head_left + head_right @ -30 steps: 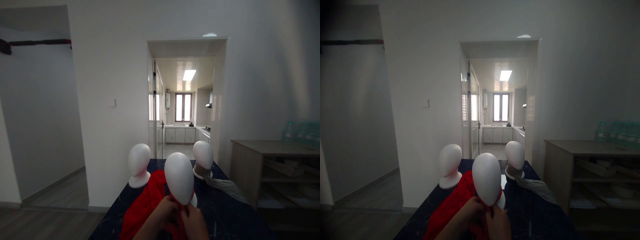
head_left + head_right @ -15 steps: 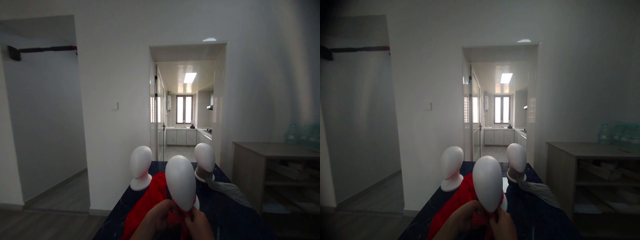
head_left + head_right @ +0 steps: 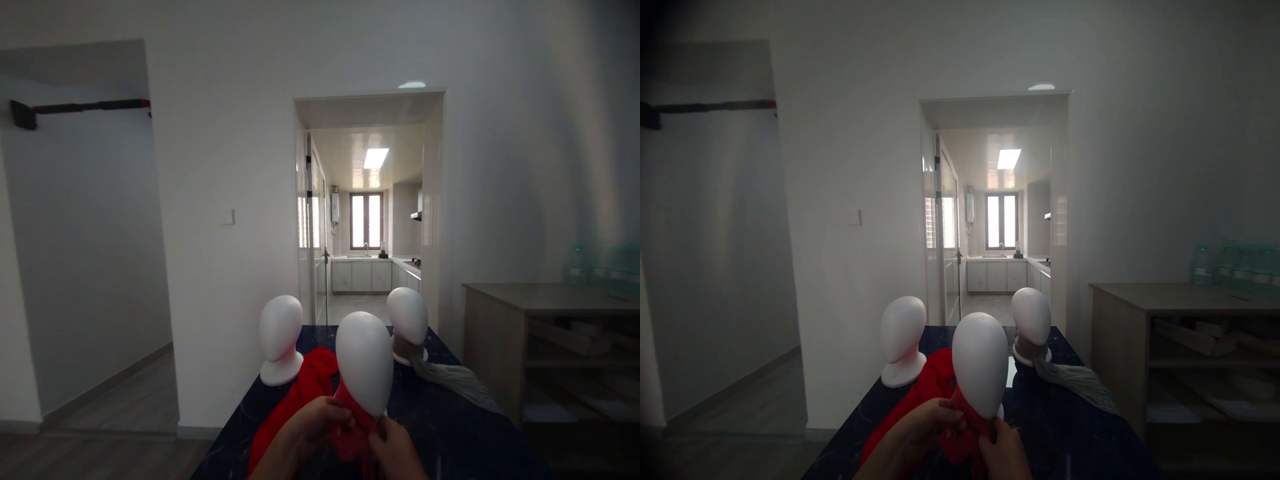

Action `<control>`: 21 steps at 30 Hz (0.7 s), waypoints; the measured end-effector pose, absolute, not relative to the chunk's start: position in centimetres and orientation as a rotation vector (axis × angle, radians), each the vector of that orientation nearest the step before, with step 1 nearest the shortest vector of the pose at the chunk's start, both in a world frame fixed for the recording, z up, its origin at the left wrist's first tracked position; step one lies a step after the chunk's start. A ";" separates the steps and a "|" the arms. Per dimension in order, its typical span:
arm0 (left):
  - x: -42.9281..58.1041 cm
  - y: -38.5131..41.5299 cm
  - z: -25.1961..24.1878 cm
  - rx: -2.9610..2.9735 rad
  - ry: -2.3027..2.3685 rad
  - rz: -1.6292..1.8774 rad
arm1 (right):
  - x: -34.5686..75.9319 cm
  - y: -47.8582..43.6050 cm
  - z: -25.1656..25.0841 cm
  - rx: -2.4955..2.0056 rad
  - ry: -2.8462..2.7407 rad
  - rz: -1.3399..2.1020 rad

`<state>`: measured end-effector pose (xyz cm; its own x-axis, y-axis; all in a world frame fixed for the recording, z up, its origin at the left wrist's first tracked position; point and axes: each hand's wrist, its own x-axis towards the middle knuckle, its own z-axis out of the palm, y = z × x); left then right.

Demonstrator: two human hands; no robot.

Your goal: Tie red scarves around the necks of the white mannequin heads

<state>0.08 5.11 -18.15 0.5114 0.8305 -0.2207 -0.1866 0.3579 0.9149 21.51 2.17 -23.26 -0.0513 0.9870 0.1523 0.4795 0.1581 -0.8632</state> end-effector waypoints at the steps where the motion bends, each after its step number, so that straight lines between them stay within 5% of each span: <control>1: -0.3 4.9 -17.9 1.003 0.798 0.729 | 21.5 2.1 -23.1 -1.391 -1.644 0.826; 14: -3.8 3.4 -18.6 0.676 0.698 0.754 | 21.4 3.8 -25.7 -1.334 -1.651 0.828; 21: -2.0 0.8 -22.3 1.208 1.113 0.953 | 22.0 4.2 -25.5 -1.166 -1.641 1.003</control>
<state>-2.01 0.85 -22.31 0.2131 0.9679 -0.1330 0.0176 0.1324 0.9910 22.00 4.20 -25.53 -0.1904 0.9627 0.1921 0.2684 0.2393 -0.9331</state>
